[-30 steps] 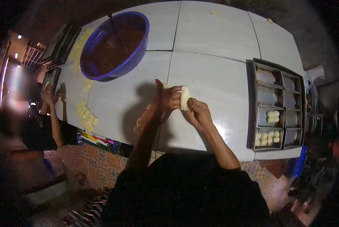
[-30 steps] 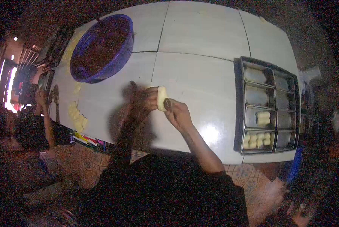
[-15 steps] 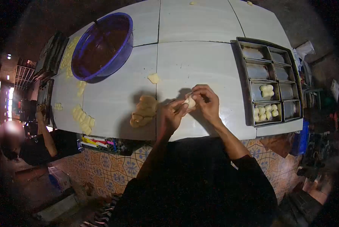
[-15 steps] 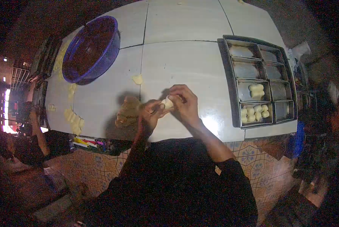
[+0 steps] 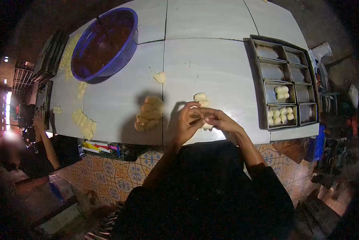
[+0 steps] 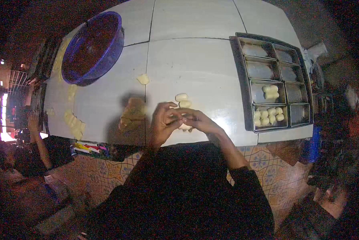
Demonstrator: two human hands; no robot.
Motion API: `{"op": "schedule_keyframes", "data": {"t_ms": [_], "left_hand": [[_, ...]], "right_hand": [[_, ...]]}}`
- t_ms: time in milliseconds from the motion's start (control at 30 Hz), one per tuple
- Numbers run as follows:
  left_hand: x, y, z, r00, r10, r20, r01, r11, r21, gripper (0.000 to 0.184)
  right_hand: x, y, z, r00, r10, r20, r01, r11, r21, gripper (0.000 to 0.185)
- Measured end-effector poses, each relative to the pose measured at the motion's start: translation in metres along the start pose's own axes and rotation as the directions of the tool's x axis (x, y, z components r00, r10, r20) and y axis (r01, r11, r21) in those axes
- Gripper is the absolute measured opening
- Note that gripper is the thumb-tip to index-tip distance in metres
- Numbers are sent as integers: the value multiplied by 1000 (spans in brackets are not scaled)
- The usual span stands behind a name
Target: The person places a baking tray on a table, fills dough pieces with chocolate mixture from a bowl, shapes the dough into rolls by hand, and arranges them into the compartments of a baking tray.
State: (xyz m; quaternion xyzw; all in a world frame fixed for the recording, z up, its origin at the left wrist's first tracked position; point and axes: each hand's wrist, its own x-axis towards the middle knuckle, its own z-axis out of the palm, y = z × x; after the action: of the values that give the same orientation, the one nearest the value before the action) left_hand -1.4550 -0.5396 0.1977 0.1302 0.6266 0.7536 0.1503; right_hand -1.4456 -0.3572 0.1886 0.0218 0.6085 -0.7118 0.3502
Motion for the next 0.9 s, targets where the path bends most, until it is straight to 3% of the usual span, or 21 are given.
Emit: {"op": "schedule_keyframes", "data": {"t_ms": [33, 100, 133, 167, 200, 233, 267, 367, 400, 467, 533, 633, 700, 767, 800, 900], "left_hand": [[-2, 1, 0, 1000, -11, 29, 14, 994, -105, 38], [-2, 10, 5, 994, 11, -104, -21, 995, -93, 37], [3, 18, -1, 989, 75, -130, -53, 984, 170, 28], [14, 22, -9, 979, 149, -136, -79, 903, 423, 19], [23, 18, -7, 931, 139, -337, -16, 940, 342, 12], [29, -6, -33, 930, 129, -345, -24, 956, 291, 16], [35, -28, -58, 918, 293, -267, -109, 834, 541, 20], [28, -14, -68, 846, 79, -527, -64, 997, 47, 19], [19, -6, -74, 853, 119, -508, -80, 992, 100, 15], [9, -9, -77, 795, 35, -605, -35, 999, 12, 14], [2, -31, -77, 699, 0, -715, -55, 997, -53, 14], [-1, -48, -79, 799, 46, -599, -80, 996, -31, 13], [5, -37, -68, 841, 113, -529, -193, 976, -98, 12], [4, -25, -66, 835, 86, -543, -125, 992, -35, 13], [3, -21, -68, 817, 87, -569, -98, 995, 12, 13], [-3, -27, -77, 755, 79, -651, -32, 996, 83, 23]], "right_hand": [[1, 2, -1, 995, -89, -43, 87, 995, -45, 51], [1, 7, -6, 956, -268, -121, 250, 957, -147, 56], [3, -3, -11, 903, -391, -180, 331, 898, -290, 60], [2, -14, -11, 884, -339, -323, 270, 933, -240, 66], [12, -12, -18, 849, -383, -363, 339, 923, -181, 68], [25, -2, -27, 812, -419, -405, 406, 905, -123, 70], [34, 11, -44, 844, -389, -369, 347, 921, -176, 73], [43, 6, -48, 797, -453, -400, 441, 888, -129, 73], [52, 0, -45, 788, -478, -388, 416, 878, -236, 68], [79, -12, -35, 771, -526, -360, 363, 827, -430, 59], [104, -55, -12, 715, -698, -40, 425, 480, -767, 45], [192, -45, 18, 649, -760, 39, 497, 384, -778, 47], [226, -36, 42, 646, -764, 13, 418, 339, -843, 43], [242, -27, 41, 786, -614, 75, 375, 377, -847, 35], [239, -28, 39, 749, -656, 94, 425, 368, -827, 28], [182, -51, 45, 827, -552, -106, 485, 797, -361, 30]]}}
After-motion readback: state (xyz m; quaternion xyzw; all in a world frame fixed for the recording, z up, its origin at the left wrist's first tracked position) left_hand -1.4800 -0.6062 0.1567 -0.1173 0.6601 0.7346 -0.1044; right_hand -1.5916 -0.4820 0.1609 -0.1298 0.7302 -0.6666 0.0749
